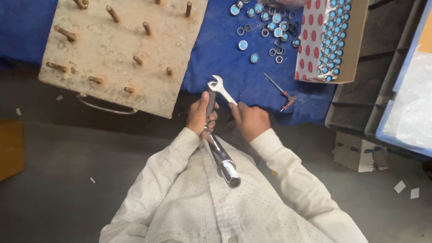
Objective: The person uses a wrench and a screwdriver to assemble metal parts. They pick up components from a table, tighten them with the tools, and place the finished pieces into a rack.
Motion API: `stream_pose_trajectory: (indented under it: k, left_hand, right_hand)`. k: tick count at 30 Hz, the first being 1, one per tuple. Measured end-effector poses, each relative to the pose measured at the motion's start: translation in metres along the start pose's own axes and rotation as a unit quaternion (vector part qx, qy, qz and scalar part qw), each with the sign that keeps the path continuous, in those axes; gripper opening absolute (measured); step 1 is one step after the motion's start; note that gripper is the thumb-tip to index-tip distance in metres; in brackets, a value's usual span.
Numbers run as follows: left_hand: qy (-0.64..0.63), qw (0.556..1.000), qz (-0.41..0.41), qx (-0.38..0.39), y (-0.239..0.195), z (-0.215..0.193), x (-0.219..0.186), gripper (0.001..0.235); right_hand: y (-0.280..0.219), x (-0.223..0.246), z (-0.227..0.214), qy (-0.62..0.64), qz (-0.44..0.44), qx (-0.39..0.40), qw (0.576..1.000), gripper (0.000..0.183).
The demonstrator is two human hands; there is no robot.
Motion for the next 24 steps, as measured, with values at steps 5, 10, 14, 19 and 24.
stream_pose_trajectory:
  k: [5,10,14,19,24]
  left_hand:
    - [0.011,1.0,-0.01,-0.016,0.0,-0.004,0.008,0.065]
    - [-0.006,1.0,-0.012,-0.007,0.006,-0.005,0.012,0.066]
    - [0.029,0.999,0.001,-0.022,0.009,-0.015,0.011,0.067]
    - [0.007,1.0,-0.01,-0.005,0.003,-0.009,0.011,0.068]
    - [0.034,0.999,-0.02,-0.018,0.01,-0.016,0.009,0.067]
  right_hand:
    - [-0.028,-0.009,-0.034,0.099,0.034,-0.174,0.979,0.03]
    - [-0.008,-0.01,0.014,0.039,0.045,-0.002,0.998,0.032]
    - [-0.032,-0.02,-0.02,0.208,0.19,-0.068,0.957,0.036]
    - [-0.01,0.005,0.001,0.024,0.036,0.012,0.999,0.031]
    - [-0.03,-0.014,-0.021,0.209,0.157,-0.08,0.962,0.037]
Point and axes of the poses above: each hand's wrist, its own y-axis towards the middle knuckle, its own z-axis out of the palm, x = y × z, the point moved 6 cm from there along y, towards the middle knuckle, and after that the axes turned 2 degrees about -x, right-handed, at the moved point
